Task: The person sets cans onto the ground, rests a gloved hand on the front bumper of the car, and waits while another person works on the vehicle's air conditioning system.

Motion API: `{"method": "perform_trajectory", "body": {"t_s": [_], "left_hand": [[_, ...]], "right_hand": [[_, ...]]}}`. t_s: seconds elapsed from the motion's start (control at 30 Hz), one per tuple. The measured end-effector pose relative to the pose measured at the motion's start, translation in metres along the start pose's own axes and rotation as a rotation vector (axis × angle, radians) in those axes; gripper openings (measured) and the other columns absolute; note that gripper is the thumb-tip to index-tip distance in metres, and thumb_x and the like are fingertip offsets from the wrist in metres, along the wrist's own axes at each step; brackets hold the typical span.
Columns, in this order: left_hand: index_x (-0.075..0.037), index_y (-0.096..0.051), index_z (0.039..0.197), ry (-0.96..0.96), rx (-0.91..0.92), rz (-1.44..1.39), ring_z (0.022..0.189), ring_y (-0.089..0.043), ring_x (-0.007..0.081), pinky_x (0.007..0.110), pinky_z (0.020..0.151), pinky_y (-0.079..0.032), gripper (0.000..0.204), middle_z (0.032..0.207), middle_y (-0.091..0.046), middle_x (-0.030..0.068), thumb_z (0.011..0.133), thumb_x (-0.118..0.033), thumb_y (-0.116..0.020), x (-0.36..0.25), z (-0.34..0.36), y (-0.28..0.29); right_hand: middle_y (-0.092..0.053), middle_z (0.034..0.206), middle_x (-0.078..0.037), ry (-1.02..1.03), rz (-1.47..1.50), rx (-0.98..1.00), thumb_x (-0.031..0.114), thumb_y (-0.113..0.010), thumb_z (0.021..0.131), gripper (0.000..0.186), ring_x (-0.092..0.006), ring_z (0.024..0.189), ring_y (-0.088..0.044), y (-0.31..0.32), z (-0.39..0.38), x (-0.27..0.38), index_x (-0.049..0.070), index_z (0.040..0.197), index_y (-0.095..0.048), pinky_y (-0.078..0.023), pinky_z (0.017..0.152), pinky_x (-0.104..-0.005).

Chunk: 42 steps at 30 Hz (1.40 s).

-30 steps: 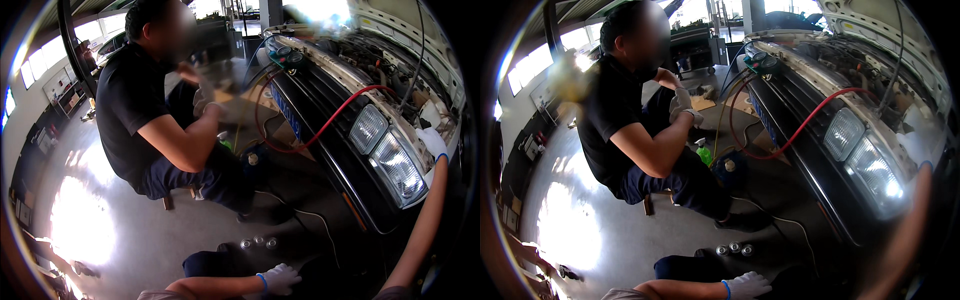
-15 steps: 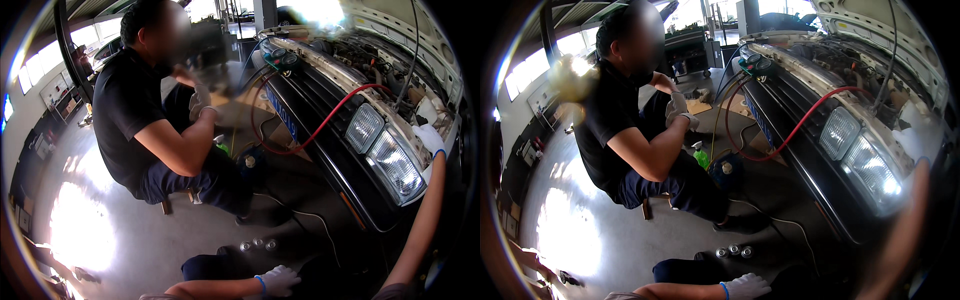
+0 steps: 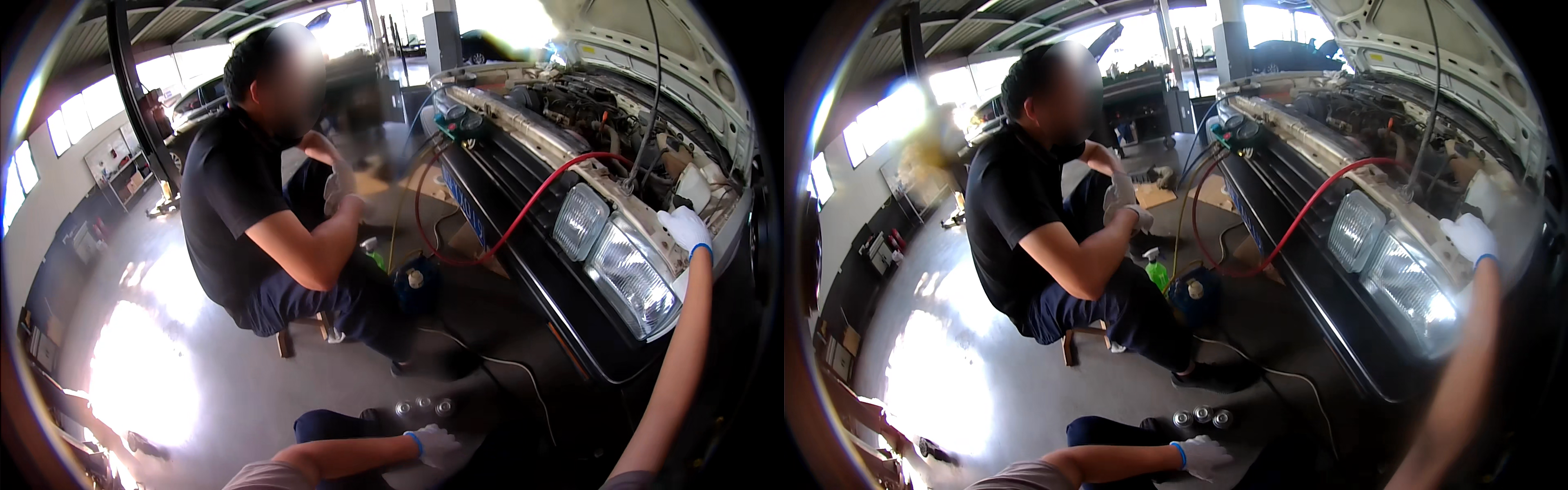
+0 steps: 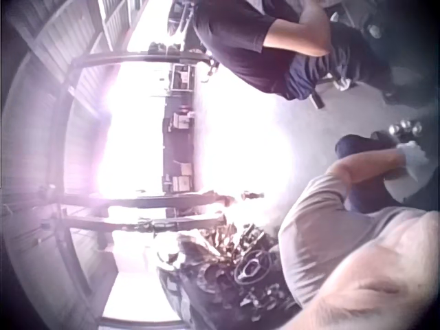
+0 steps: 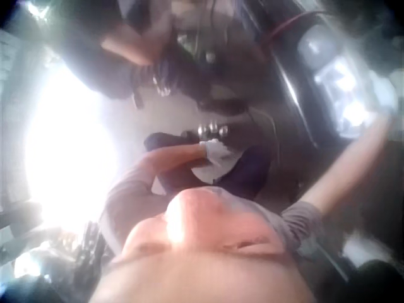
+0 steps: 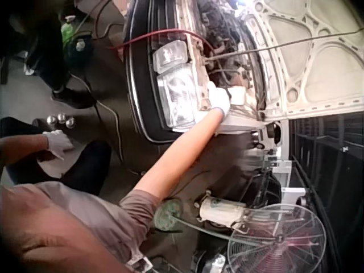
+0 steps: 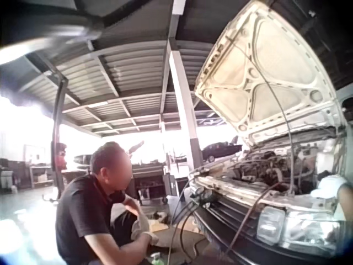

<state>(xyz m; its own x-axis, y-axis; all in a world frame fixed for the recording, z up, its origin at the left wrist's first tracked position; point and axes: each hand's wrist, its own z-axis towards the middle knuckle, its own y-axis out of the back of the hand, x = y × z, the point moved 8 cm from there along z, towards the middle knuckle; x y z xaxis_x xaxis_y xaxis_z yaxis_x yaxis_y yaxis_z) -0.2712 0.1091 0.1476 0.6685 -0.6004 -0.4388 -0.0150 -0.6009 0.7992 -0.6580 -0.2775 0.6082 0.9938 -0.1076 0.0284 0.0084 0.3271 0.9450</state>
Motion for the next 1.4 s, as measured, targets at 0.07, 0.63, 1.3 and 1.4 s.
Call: {"method": "perform_trajectory", "body": {"t_s": [0.07,0.63,1.3,1.4], "left_hand": [[-0.009,-0.068,0.128,0.041,0.026,-0.023,0.109,-0.073,0.0407,0.052,0.091,-0.057,0.054,0.112,-0.075,0.0196,0.085,-0.040,-0.076,0.002,0.003,-0.015],[-0.014,-0.064,0.144,0.120,0.079,-0.168,0.117,-0.071,0.0419,0.049,0.101,-0.055,0.064,0.125,-0.074,0.0211,0.084,-0.030,-0.076,-0.011,0.006,-0.007],[-0.012,-0.069,0.133,0.056,0.089,-0.097,0.115,-0.072,0.0380,0.049,0.097,-0.057,0.061,0.121,-0.076,0.0175,0.083,-0.046,-0.077,-0.013,0.015,-0.019],[-0.011,-0.072,0.128,0.007,0.158,0.039,0.116,-0.072,0.0371,0.052,0.095,-0.058,0.066,0.122,-0.076,0.0155,0.083,-0.058,-0.078,-0.029,0.013,-0.005]], "right_hand": [[-0.069,0.103,-0.038,-0.006,0.021,-0.025,0.056,-0.057,0.091,0.068,-0.0519,0.104,-0.070,0.005,-0.008,0.008,-0.009,0.099,-0.074,-0.052,0.092,-0.0574],[-0.070,0.105,-0.037,-0.013,0.050,-0.035,0.054,-0.060,0.088,0.064,-0.0514,0.104,-0.069,0.014,-0.014,0.005,-0.007,0.096,-0.076,-0.053,0.093,-0.0564],[-0.070,0.103,-0.037,-0.008,0.074,-0.020,0.053,-0.061,0.087,0.062,-0.0516,0.103,-0.070,0.012,-0.011,0.002,-0.007,0.096,-0.076,-0.054,0.093,-0.0565],[-0.070,0.102,-0.038,-0.016,0.085,-0.004,0.053,-0.061,0.086,0.063,-0.0516,0.102,-0.070,0.013,-0.012,0.005,-0.008,0.096,-0.075,-0.054,0.093,-0.0566]]}}
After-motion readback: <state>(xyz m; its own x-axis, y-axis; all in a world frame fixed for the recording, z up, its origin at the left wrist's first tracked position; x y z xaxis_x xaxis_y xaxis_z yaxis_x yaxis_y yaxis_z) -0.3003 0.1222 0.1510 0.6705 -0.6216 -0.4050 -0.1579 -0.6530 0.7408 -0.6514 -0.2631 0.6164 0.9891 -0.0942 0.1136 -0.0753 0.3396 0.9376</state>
